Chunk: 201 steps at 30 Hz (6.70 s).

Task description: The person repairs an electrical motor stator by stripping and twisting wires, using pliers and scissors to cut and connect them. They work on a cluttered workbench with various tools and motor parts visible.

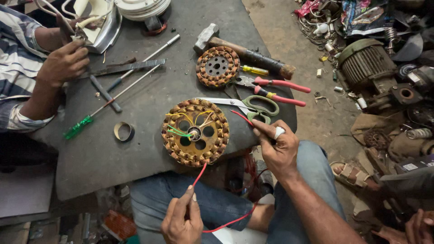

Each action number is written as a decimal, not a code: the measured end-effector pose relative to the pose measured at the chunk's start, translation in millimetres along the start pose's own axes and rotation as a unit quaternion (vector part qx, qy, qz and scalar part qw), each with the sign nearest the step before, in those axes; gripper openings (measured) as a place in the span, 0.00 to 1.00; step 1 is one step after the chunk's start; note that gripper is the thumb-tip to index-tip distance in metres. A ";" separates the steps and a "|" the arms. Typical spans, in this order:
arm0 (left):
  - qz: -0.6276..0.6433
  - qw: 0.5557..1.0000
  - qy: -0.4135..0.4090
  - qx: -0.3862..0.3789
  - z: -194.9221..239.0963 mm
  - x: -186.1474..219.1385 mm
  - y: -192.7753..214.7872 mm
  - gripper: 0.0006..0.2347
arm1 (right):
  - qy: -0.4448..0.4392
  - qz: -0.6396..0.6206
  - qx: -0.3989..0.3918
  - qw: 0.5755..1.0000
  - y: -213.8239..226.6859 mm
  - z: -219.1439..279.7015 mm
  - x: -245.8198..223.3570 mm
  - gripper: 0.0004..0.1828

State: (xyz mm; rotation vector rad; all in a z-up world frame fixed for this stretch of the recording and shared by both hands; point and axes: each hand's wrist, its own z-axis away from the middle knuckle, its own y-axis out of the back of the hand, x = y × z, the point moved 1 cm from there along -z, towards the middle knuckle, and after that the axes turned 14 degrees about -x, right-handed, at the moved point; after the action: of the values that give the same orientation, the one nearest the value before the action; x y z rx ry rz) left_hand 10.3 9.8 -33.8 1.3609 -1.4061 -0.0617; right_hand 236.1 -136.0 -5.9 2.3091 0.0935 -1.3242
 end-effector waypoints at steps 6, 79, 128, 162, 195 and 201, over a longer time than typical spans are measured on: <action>-0.018 0.999 0.019 -0.031 -4.1 10.0 6.9 0.09 | 0.005 -0.004 0.006 1.000 0.5 0.8 -5.6 0.14; 0.021 0.989 -0.114 -0.088 -22.4 49.6 25.2 0.11 | 0.020 -0.015 -0.012 1.000 4.3 0.8 1.8 0.13; -0.015 0.994 -0.077 -0.070 -17.9 46.6 15.0 0.09 | 0.015 -0.020 -0.004 1.000 4.9 0.8 3.1 0.12; 0.004 0.993 -0.072 -0.091 -22.2 51.0 17.4 0.11 | 0.039 -0.026 -0.023 0.999 0.9 -2.6 3.5 0.14; -0.022 0.994 -0.095 -0.045 -23.7 45.1 0.8 0.12 | 0.013 -0.021 -0.008 1.000 1.1 -5.0 1.0 0.16; -0.006 0.994 -0.092 -0.059 -20.5 37.3 -1.5 0.12 | 0.018 -0.006 0.005 1.000 1.8 -3.5 5.0 0.15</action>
State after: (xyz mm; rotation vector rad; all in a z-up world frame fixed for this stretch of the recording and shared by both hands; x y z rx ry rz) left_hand 36.3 -4.9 -3.4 1.2905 -1.5232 -0.2813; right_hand 242.0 -136.9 -8.0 2.3447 0.1122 -1.2908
